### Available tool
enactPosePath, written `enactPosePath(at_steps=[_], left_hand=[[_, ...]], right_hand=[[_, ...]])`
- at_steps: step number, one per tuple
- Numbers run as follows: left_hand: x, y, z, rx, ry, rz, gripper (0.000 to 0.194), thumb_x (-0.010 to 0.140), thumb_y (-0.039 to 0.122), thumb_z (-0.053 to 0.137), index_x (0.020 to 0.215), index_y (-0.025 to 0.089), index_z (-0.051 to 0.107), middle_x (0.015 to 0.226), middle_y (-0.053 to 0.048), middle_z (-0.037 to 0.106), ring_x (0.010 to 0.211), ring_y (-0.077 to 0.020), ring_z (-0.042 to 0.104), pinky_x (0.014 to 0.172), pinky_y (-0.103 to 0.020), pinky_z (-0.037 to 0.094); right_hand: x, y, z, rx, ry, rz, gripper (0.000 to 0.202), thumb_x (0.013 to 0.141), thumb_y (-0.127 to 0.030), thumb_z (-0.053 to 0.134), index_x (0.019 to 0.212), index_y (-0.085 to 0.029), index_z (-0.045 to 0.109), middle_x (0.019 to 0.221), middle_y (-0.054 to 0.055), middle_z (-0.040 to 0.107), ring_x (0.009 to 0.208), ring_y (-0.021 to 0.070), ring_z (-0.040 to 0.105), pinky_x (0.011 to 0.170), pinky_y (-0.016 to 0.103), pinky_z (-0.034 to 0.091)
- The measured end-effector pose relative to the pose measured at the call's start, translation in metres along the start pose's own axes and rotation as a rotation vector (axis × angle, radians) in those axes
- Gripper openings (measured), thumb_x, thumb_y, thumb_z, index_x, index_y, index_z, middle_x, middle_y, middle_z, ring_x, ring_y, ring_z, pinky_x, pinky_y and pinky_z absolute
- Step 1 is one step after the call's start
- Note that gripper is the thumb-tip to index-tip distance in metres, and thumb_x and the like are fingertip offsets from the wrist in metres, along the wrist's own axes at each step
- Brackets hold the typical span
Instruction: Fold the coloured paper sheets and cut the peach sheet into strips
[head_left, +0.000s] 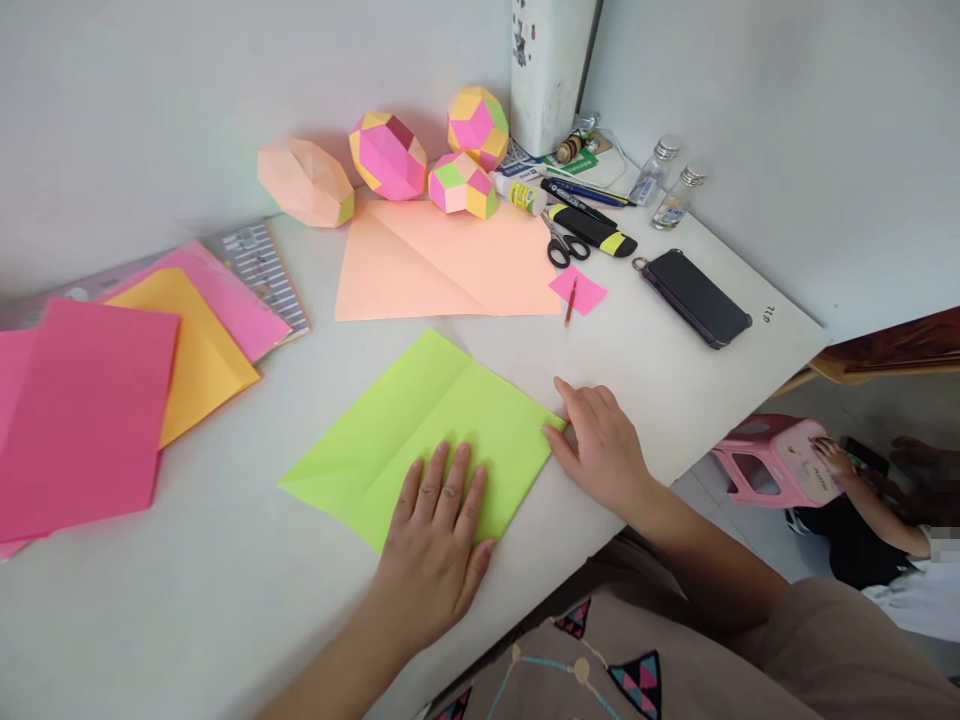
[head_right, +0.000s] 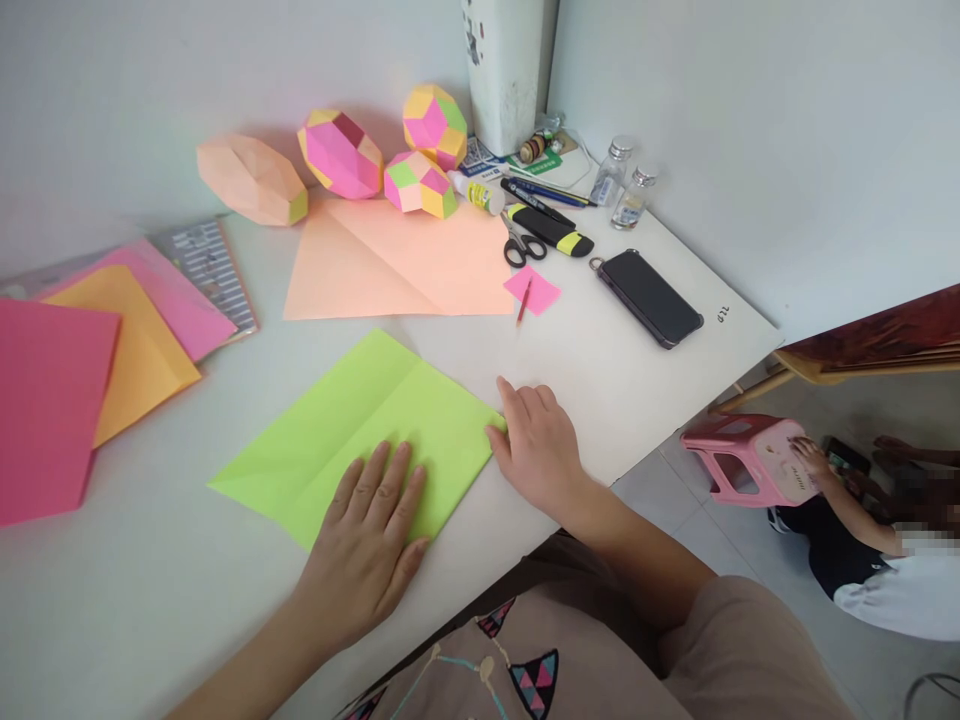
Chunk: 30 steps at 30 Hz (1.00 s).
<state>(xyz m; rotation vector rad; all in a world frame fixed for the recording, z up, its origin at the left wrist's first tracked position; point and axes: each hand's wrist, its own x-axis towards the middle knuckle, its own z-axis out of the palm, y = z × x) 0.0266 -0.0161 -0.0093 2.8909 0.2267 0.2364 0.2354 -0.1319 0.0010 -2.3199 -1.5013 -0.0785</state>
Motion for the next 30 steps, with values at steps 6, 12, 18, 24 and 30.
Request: enactPosePath(at_steps=[6, 12, 18, 24, 30], left_hand=[[-0.0016, -0.0004, -0.0011, 0.003, 0.005, 0.010, 0.066, 0.091, 0.040, 0.041, 0.146, 0.009, 0.023, 0.153, -0.020, 0.020, 0.141, -0.0400, 0.013, 0.111, -0.057, 0.017], [-0.0021, 0.0001, -0.0015, 0.008, 0.003, 0.012, 0.065, 0.091, 0.041, 0.041, 0.145, 0.009, 0.026, 0.152, -0.020, 0.022, 0.141, -0.0397, 0.014, 0.111, -0.057, 0.018], [-0.0012, 0.0010, -0.0010, 0.013, 0.009, 0.006, 0.064, 0.091, 0.041, 0.041, 0.144, 0.009, 0.028, 0.152, -0.020, 0.024, 0.141, -0.0390, 0.014, 0.111, -0.057, 0.017], [-0.0012, 0.0006, -0.0011, 0.019, 0.012, 0.007, 0.064, 0.090, 0.041, 0.042, 0.143, 0.008, 0.030, 0.152, -0.019, 0.025, 0.141, -0.0386, 0.014, 0.112, -0.056, 0.017], [-0.0016, -0.0001, -0.0006, 0.022, 0.013, 0.008, 0.064, 0.091, 0.041, 0.041, 0.144, 0.008, 0.028, 0.152, -0.019, 0.023, 0.141, -0.0378, 0.013, 0.112, -0.056, 0.016]], right_hand=[[0.0009, 0.0015, 0.0004, -0.002, 0.006, -0.013, 0.039, 0.090, -0.027, 0.047, 0.126, -0.011, 0.047, 0.085, 0.009, 0.057, 0.082, 0.0247, 0.047, 0.069, 0.038, 0.046], [0.0010, 0.0024, -0.0002, 0.018, -0.005, -0.042, 0.030, 0.090, -0.025, 0.048, 0.116, -0.011, 0.057, 0.085, 0.009, 0.057, 0.082, 0.0231, 0.046, 0.066, 0.035, 0.046], [0.0006, 0.0032, 0.0002, 0.020, -0.029, -0.022, 0.030, 0.091, -0.026, 0.046, 0.116, -0.014, 0.056, 0.088, 0.010, 0.058, 0.084, 0.0238, 0.047, 0.067, 0.036, 0.046], [-0.0001, 0.0030, 0.0012, -0.008, -0.008, -0.035, 0.035, 0.091, -0.026, 0.045, 0.121, -0.009, 0.052, 0.089, 0.011, 0.058, 0.085, 0.0250, 0.046, 0.069, 0.038, 0.046], [-0.0012, 0.0028, -0.0001, -0.040, 0.003, -0.004, 0.038, 0.091, -0.031, 0.045, 0.123, -0.011, 0.052, 0.092, 0.012, 0.057, 0.086, 0.0264, 0.045, 0.072, 0.041, 0.044]])
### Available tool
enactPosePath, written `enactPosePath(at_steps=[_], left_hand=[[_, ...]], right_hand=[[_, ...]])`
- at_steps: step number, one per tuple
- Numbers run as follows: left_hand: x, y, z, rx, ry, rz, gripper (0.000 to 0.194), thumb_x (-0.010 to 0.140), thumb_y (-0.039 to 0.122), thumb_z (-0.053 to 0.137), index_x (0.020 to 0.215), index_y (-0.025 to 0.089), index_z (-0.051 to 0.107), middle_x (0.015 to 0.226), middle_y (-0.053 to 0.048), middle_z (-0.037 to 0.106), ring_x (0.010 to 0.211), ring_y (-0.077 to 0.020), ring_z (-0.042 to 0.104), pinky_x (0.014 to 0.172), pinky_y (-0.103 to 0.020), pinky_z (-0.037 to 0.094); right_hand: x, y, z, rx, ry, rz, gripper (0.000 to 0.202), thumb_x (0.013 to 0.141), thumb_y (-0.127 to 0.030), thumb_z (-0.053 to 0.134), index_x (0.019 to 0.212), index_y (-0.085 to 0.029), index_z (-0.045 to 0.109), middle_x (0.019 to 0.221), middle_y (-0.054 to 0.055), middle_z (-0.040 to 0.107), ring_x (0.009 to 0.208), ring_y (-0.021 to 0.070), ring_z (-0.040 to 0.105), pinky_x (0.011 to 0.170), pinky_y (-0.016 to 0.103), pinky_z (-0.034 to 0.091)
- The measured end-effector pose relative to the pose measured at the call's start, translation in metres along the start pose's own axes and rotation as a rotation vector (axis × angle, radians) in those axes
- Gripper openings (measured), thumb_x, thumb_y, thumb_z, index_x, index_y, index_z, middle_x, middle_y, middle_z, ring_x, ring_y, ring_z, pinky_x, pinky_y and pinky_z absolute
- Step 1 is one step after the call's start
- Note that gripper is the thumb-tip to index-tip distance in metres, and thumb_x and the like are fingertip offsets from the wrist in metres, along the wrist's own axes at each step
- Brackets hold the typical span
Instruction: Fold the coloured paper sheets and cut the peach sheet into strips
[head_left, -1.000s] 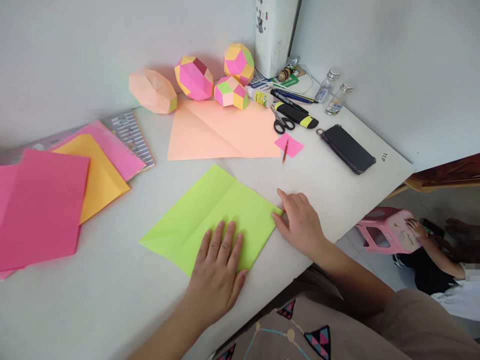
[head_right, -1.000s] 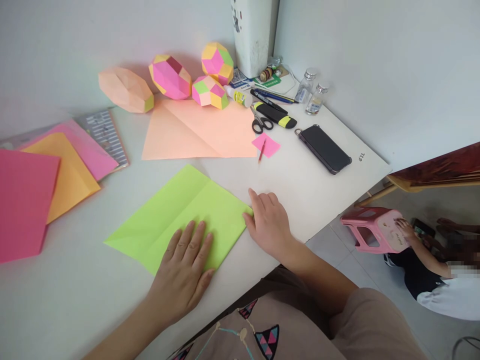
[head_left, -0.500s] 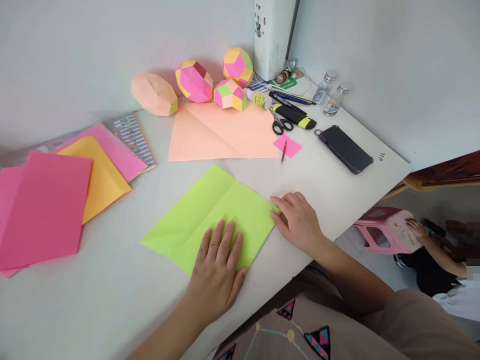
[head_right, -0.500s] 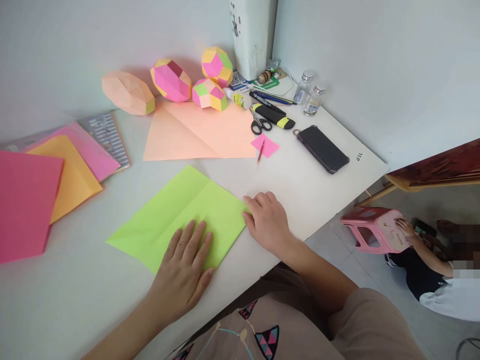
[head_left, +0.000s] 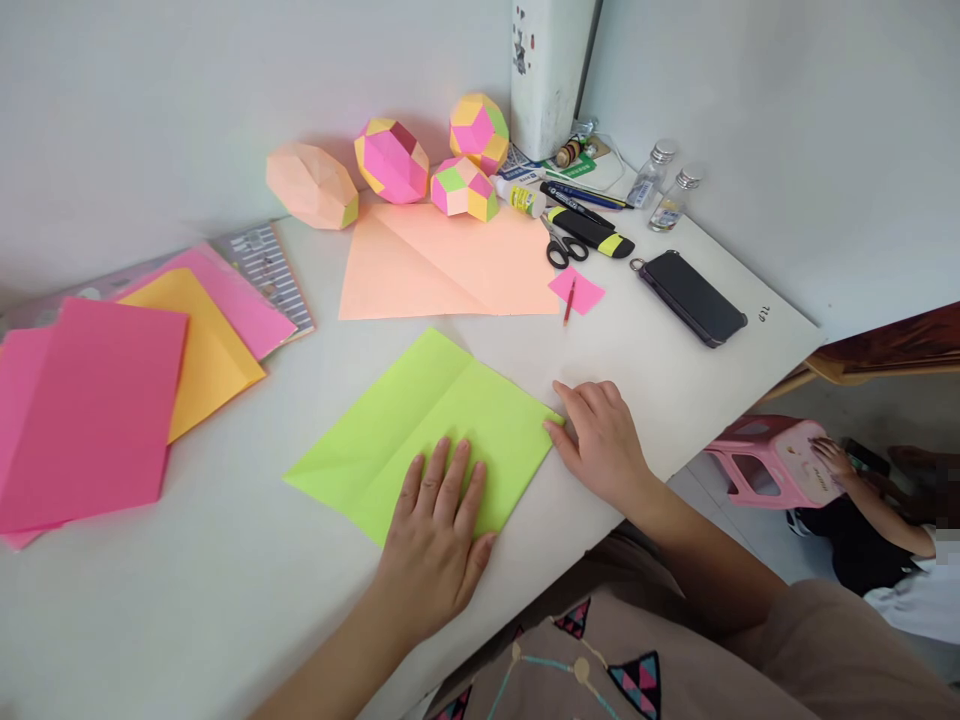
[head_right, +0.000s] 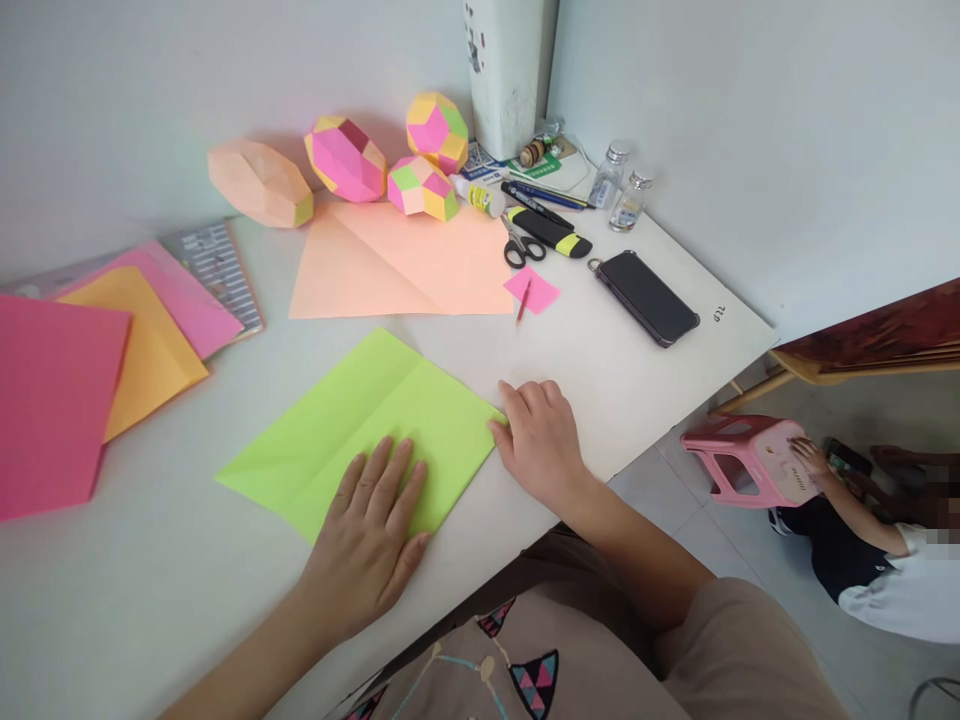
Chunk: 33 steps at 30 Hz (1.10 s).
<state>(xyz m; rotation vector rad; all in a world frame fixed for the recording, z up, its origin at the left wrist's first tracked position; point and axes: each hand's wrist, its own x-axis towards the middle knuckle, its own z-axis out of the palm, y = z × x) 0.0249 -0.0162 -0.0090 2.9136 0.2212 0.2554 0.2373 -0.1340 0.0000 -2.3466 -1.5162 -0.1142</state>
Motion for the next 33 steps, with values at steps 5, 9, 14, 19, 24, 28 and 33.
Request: enactPosePath(at_steps=[5, 9, 14, 19, 24, 28, 33], left_hand=[[0.000, 0.000, 0.000, -0.014, 0.005, 0.000, 0.064, 0.091, 0.041, 0.041, 0.144, 0.008, 0.027, 0.151, -0.020, 0.024, 0.141, -0.0386, 0.014, 0.111, -0.057, 0.017], [0.001, 0.001, 0.000, 0.007, 0.011, 0.009, 0.066, 0.092, 0.041, 0.040, 0.147, 0.010, 0.022, 0.152, -0.019, 0.022, 0.141, -0.0374, 0.013, 0.111, -0.056, 0.018], [0.001, 0.000, 0.000, 0.003, 0.019, 0.016, 0.067, 0.092, 0.040, 0.040, 0.148, 0.011, 0.019, 0.153, -0.018, 0.021, 0.141, -0.0371, 0.013, 0.112, -0.056, 0.018], [0.001, 0.001, 0.000, 0.004, 0.031, 0.031, 0.067, 0.092, 0.040, 0.039, 0.148, 0.011, 0.017, 0.153, -0.019, 0.020, 0.141, -0.0377, 0.013, 0.111, -0.057, 0.019], [0.000, 0.000, 0.000, 0.025, 0.023, 0.048, 0.066, 0.092, 0.037, 0.041, 0.147, 0.009, 0.019, 0.152, -0.021, 0.021, 0.141, -0.0386, 0.013, 0.110, -0.057, 0.019], [0.000, -0.001, 0.001, 0.024, 0.020, 0.046, 0.066, 0.091, 0.038, 0.041, 0.147, 0.009, 0.021, 0.152, -0.022, 0.022, 0.141, -0.0394, 0.013, 0.110, -0.058, 0.019], [-0.001, -0.002, 0.003, 0.056, 0.010, 0.059, 0.066, 0.091, 0.035, 0.042, 0.146, 0.007, 0.021, 0.152, -0.022, 0.020, 0.141, -0.0394, 0.012, 0.110, -0.057, 0.019]], right_hand=[[0.000, 0.004, 0.000, -0.028, 0.001, 0.008, 0.037, 0.091, -0.031, 0.046, 0.121, -0.008, 0.054, 0.091, 0.013, 0.057, 0.085, 0.0261, 0.044, 0.071, 0.040, 0.043], [0.000, 0.010, 0.000, -0.064, 0.000, 0.047, 0.035, 0.091, -0.027, 0.045, 0.120, -0.009, 0.054, 0.089, 0.012, 0.057, 0.084, 0.0260, 0.044, 0.069, 0.039, 0.042], [-0.001, 0.011, 0.000, -0.052, 0.042, 0.058, 0.033, 0.091, -0.026, 0.045, 0.119, -0.011, 0.055, 0.088, 0.011, 0.057, 0.083, 0.0254, 0.044, 0.068, 0.038, 0.041], [-0.004, 0.007, 0.000, -0.020, 0.100, 0.040, 0.035, 0.091, -0.026, 0.044, 0.122, -0.011, 0.052, 0.088, 0.011, 0.057, 0.086, 0.0261, 0.046, 0.069, 0.039, 0.043], [-0.006, 0.002, 0.000, 0.090, 0.211, 0.019, 0.041, 0.089, -0.032, 0.050, 0.124, -0.011, 0.048, 0.097, 0.013, 0.057, 0.094, 0.0265, 0.048, 0.078, 0.042, 0.044], [-0.008, -0.001, 0.000, 0.038, 0.123, 0.017, 0.055, 0.085, -0.044, 0.056, 0.129, -0.012, 0.043, 0.113, 0.017, 0.054, 0.113, 0.0333, 0.043, 0.085, 0.048, 0.042], [-0.009, 0.001, 0.001, 0.004, 0.104, 0.076, 0.056, 0.086, -0.043, 0.055, 0.129, -0.010, 0.042, 0.118, 0.019, 0.053, 0.125, 0.0359, 0.036, 0.093, 0.051, 0.040]])
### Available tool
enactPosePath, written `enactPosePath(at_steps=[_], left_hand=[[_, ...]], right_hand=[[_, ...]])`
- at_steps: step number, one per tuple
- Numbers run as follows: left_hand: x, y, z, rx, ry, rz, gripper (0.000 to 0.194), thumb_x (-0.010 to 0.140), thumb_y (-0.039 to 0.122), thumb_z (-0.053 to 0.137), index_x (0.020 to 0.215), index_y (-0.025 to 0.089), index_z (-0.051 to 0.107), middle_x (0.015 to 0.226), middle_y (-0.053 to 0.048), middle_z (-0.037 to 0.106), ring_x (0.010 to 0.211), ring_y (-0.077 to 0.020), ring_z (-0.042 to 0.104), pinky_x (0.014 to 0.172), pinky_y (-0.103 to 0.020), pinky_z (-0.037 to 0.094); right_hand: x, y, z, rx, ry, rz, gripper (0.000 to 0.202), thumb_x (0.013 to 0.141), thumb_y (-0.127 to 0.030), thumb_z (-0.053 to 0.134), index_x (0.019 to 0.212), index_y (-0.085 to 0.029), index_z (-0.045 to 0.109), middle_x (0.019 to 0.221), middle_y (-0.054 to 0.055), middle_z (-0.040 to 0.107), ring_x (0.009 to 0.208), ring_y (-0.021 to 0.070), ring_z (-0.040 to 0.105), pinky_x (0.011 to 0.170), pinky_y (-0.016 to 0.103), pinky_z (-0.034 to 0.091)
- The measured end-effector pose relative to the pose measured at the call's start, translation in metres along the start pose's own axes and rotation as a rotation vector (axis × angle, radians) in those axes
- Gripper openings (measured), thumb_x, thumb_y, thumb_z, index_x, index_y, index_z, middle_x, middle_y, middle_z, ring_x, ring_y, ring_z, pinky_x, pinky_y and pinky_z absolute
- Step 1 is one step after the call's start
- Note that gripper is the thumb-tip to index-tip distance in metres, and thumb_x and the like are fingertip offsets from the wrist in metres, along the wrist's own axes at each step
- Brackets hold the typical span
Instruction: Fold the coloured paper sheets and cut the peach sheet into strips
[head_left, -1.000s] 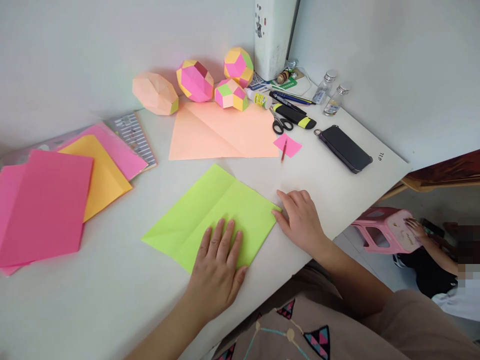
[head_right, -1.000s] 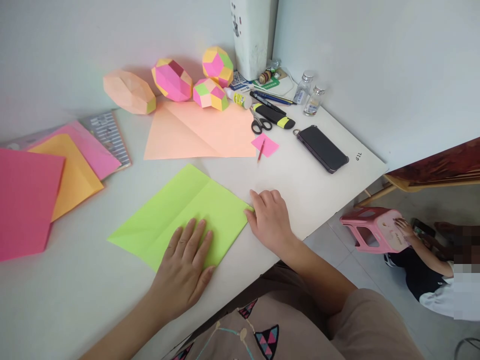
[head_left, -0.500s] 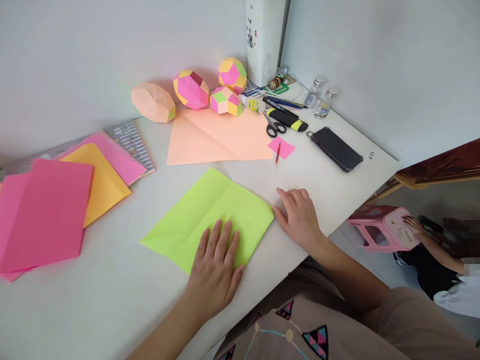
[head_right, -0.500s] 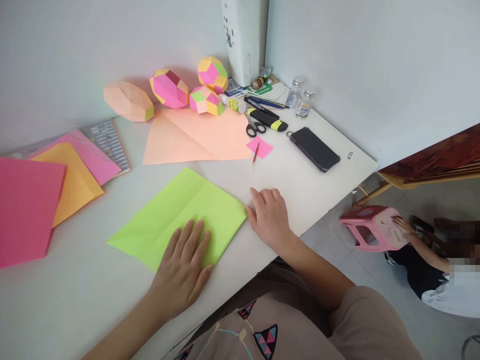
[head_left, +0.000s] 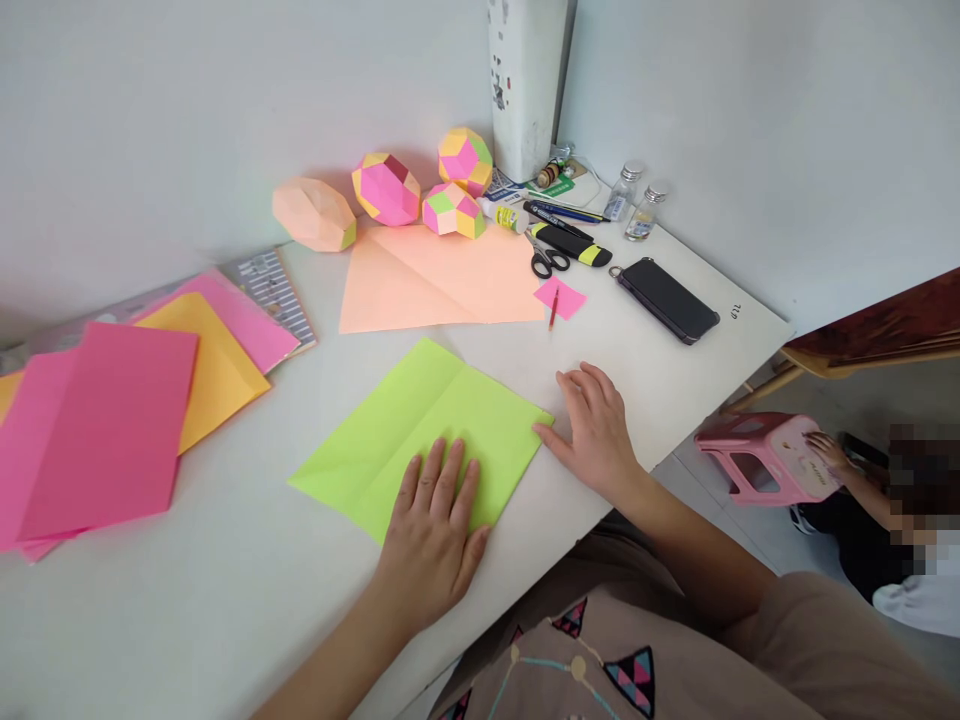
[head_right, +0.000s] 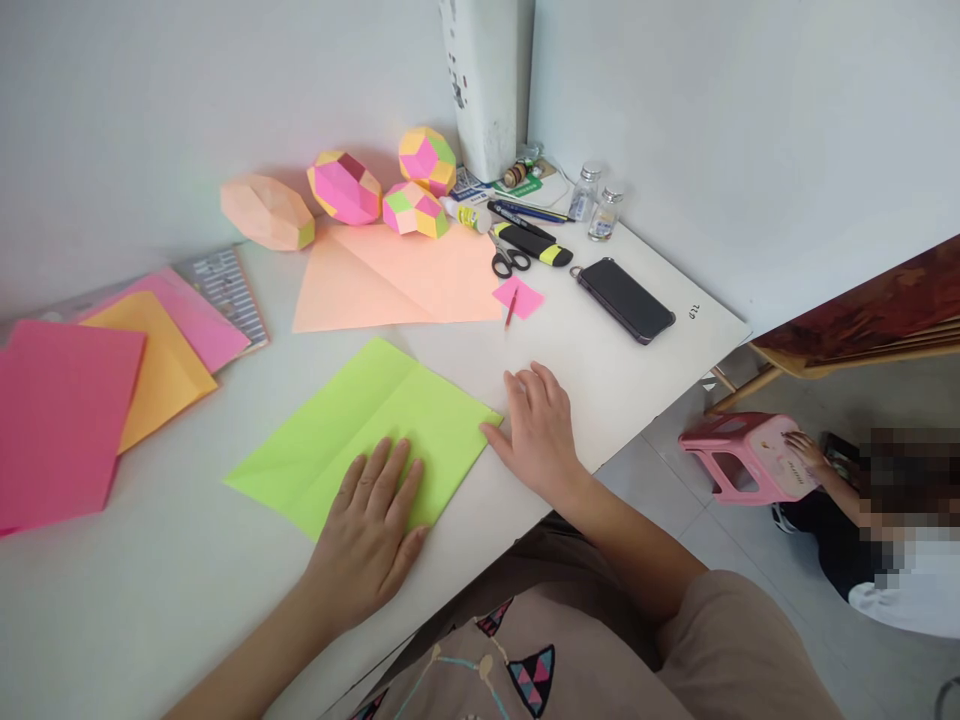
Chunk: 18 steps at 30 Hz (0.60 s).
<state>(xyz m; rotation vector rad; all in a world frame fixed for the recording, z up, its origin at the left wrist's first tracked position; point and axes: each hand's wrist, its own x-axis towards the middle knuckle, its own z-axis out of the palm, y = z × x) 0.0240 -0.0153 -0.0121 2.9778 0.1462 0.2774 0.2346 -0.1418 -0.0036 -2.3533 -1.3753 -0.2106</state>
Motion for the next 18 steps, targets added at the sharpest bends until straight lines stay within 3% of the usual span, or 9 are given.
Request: enactPosePath(at_steps=[6, 14, 18], left_hand=[[0.000, 0.000, 0.000, 0.001, 0.011, -0.010, 0.065, 0.091, 0.036, 0.040, 0.147, 0.010, 0.021, 0.153, -0.019, 0.020, 0.141, -0.0377, 0.012, 0.112, -0.056, 0.018], [0.001, 0.000, -0.001, 0.024, 0.010, -0.007, 0.064, 0.091, 0.035, 0.041, 0.146, 0.009, 0.022, 0.151, -0.021, 0.023, 0.141, -0.0374, 0.012, 0.112, -0.056, 0.018], [0.000, 0.000, 0.000, 0.033, -0.010, -0.012, 0.066, 0.092, 0.037, 0.040, 0.147, 0.010, 0.016, 0.151, -0.022, 0.023, 0.141, -0.0380, 0.011, 0.112, -0.056, 0.018]], right_hand=[[-0.002, -0.010, -0.001, -0.003, 0.004, -0.060, 0.055, 0.086, -0.041, 0.053, 0.129, -0.009, 0.041, 0.124, 0.021, 0.049, 0.132, 0.0371, 0.029, 0.098, 0.053, 0.038], [-0.032, -0.059, -0.002, 0.018, -0.087, -0.242, 0.062, 0.085, -0.046, 0.054, 0.132, -0.006, 0.041, 0.139, 0.024, 0.036, 0.139, 0.0413, 0.011, 0.107, 0.061, 0.024], [-0.026, -0.045, -0.002, -0.019, -0.102, -0.165, 0.064, 0.086, -0.048, 0.052, 0.132, -0.005, 0.041, 0.140, 0.025, 0.035, 0.139, 0.0415, 0.008, 0.107, 0.061, 0.023]])
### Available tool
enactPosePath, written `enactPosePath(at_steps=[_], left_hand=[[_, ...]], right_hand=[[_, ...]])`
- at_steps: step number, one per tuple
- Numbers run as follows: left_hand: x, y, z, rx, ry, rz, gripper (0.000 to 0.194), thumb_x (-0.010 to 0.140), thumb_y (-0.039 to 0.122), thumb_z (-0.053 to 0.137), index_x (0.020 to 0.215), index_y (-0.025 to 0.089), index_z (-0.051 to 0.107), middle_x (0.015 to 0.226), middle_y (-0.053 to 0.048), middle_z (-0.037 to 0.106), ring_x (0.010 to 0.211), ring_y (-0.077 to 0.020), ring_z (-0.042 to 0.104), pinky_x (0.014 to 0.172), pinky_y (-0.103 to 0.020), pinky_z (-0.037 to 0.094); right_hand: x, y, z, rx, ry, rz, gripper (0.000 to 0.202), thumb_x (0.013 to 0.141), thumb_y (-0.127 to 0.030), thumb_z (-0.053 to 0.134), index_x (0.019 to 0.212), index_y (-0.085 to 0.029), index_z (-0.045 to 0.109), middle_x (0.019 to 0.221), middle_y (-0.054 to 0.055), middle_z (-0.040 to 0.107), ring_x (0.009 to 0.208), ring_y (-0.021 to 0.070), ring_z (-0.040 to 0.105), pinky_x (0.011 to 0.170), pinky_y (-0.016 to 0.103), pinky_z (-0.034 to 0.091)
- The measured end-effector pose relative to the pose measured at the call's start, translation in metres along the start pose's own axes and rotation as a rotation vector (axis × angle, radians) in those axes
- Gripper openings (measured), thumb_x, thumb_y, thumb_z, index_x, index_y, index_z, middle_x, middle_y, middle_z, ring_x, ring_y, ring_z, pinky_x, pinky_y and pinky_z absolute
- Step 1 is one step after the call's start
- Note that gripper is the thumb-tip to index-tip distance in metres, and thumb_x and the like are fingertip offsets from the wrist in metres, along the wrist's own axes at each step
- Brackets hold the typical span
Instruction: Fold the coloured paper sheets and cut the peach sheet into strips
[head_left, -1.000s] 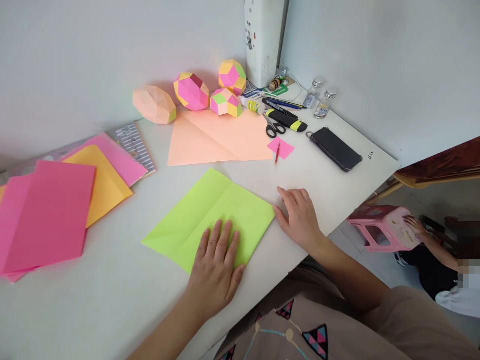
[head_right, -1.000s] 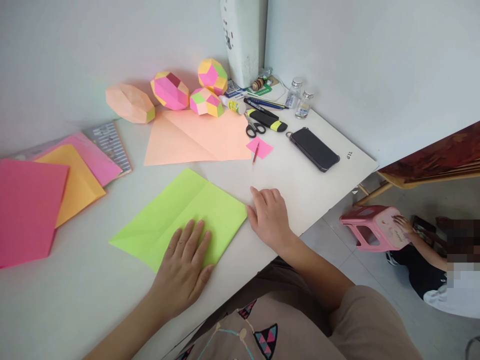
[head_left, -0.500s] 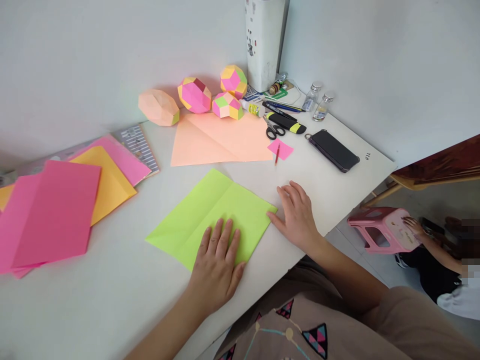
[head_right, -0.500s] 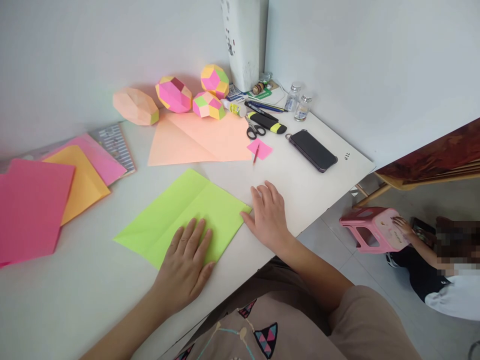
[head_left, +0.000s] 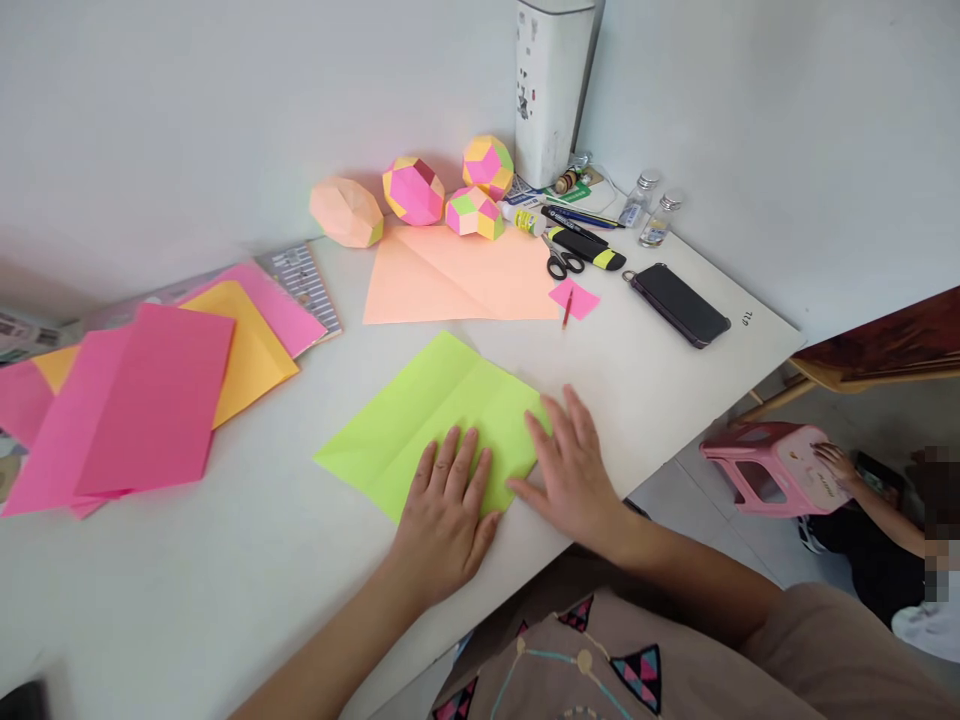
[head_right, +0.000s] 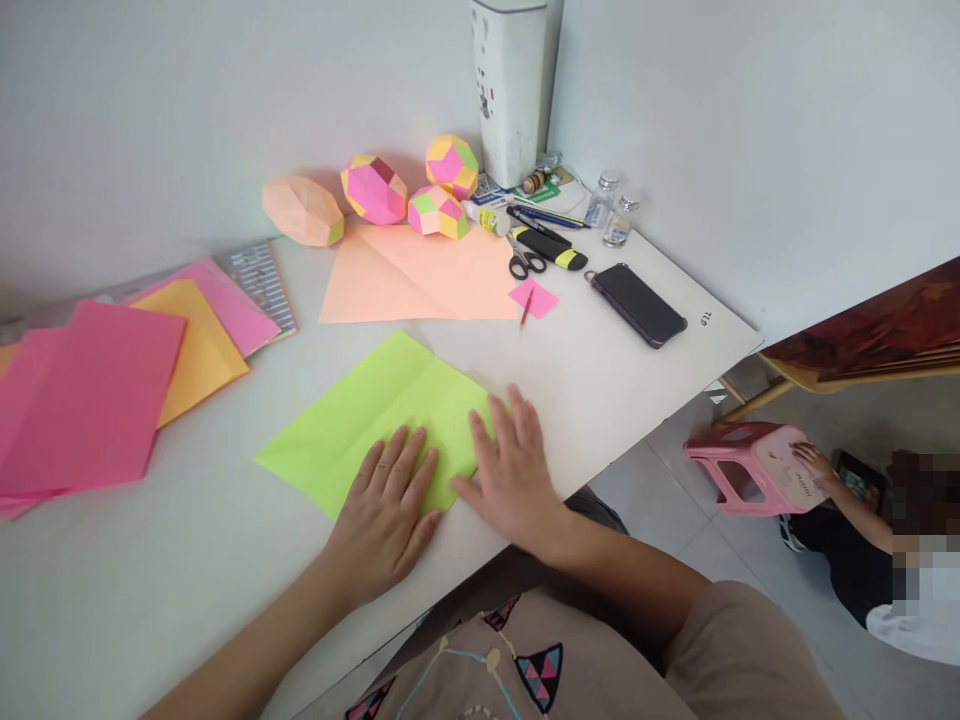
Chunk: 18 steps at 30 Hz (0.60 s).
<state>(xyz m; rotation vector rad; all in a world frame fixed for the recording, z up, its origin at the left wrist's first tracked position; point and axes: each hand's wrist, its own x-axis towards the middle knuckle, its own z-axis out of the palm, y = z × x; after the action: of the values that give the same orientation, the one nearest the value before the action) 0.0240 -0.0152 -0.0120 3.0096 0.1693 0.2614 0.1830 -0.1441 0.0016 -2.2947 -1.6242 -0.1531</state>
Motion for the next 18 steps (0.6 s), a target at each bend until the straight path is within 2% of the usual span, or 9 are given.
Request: enactPosePath(at_steps=[3, 6, 9, 11, 13, 15, 16, 18], left_hand=[[-0.002, 0.000, 0.002, 0.001, -0.017, 0.004, 0.067, 0.092, 0.039, 0.039, 0.147, 0.009, 0.015, 0.151, -0.022, 0.021, 0.142, -0.0382, 0.009, 0.112, -0.056, 0.018], [-0.002, -0.002, 0.003, 0.011, -0.017, 0.012, 0.065, 0.092, 0.041, 0.039, 0.145, 0.007, 0.022, 0.151, -0.024, 0.021, 0.142, -0.0387, 0.008, 0.112, -0.056, 0.017], [0.005, -0.011, 0.002, 0.025, -0.021, 0.050, 0.063, 0.092, 0.045, 0.039, 0.141, 0.007, 0.031, 0.150, -0.023, 0.025, 0.141, -0.0375, 0.012, 0.112, -0.054, 0.019], [0.011, -0.022, -0.002, 0.030, -0.021, 0.101, 0.060, 0.091, 0.048, 0.040, 0.138, 0.010, 0.039, 0.148, -0.021, 0.030, 0.141, -0.0365, 0.017, 0.111, -0.053, 0.022], [0.016, -0.035, -0.008, 0.039, -0.001, 0.121, 0.053, 0.091, 0.049, 0.042, 0.129, 0.014, 0.051, 0.144, -0.018, 0.039, 0.138, -0.0372, 0.024, 0.110, -0.055, 0.022], [0.013, -0.048, -0.013, 0.043, 0.023, 0.091, 0.045, 0.092, 0.047, 0.041, 0.118, 0.015, 0.061, 0.134, -0.016, 0.051, 0.131, -0.0346, 0.037, 0.108, -0.052, 0.028], [0.009, -0.055, -0.015, 0.040, 0.030, 0.055, 0.044, 0.093, 0.046, 0.040, 0.115, 0.015, 0.063, 0.131, -0.015, 0.054, 0.127, -0.0326, 0.042, 0.106, -0.050, 0.031], [-0.003, -0.066, -0.017, 0.026, 0.021, -0.026, 0.045, 0.094, 0.045, 0.038, 0.120, 0.016, 0.060, 0.133, -0.014, 0.053, 0.126, -0.0298, 0.043, 0.105, -0.047, 0.034]], right_hand=[[0.010, 0.034, 0.001, -0.056, 0.045, 0.137, 0.066, 0.086, -0.049, 0.053, 0.132, -0.003, 0.040, 0.139, 0.027, 0.034, 0.139, 0.0424, 0.009, 0.106, 0.062, 0.024], [0.018, 0.060, 0.002, -0.070, 0.117, 0.169, 0.061, 0.086, -0.045, 0.053, 0.130, -0.004, 0.043, 0.136, 0.027, 0.038, 0.137, 0.0421, 0.014, 0.104, 0.061, 0.029], [0.023, 0.064, -0.001, 0.025, 0.289, 0.117, 0.041, 0.089, -0.031, 0.051, 0.124, -0.009, 0.049, 0.123, 0.021, 0.049, 0.127, 0.0348, 0.036, 0.098, 0.053, 0.039], [0.027, 0.056, -0.004, 0.168, 0.330, -0.040, 0.031, 0.090, -0.021, 0.047, 0.120, -0.014, 0.052, 0.110, 0.015, 0.055, 0.109, 0.0254, 0.050, 0.089, 0.043, 0.046], [0.030, 0.046, -0.006, 0.261, 0.218, -0.321, 0.027, 0.090, -0.016, 0.045, 0.114, -0.018, 0.057, 0.101, 0.010, 0.058, 0.095, 0.0198, 0.053, 0.080, 0.036, 0.048], [0.033, 0.038, -0.006, 0.230, 0.068, -0.560, 0.024, 0.089, -0.014, 0.046, 0.107, -0.020, 0.062, 0.097, 0.009, 0.058, 0.089, 0.0191, 0.051, 0.076, 0.034, 0.045], [0.033, 0.035, -0.005, 0.195, 0.025, -0.610, 0.024, 0.088, -0.014, 0.046, 0.104, -0.020, 0.063, 0.096, 0.008, 0.057, 0.087, 0.0191, 0.049, 0.075, 0.035, 0.044], [0.035, 0.031, -0.002, 0.151, -0.010, -0.592, 0.024, 0.088, -0.014, 0.047, 0.103, -0.020, 0.065, 0.093, 0.008, 0.056, 0.084, 0.0190, 0.047, 0.074, 0.034, 0.041]])
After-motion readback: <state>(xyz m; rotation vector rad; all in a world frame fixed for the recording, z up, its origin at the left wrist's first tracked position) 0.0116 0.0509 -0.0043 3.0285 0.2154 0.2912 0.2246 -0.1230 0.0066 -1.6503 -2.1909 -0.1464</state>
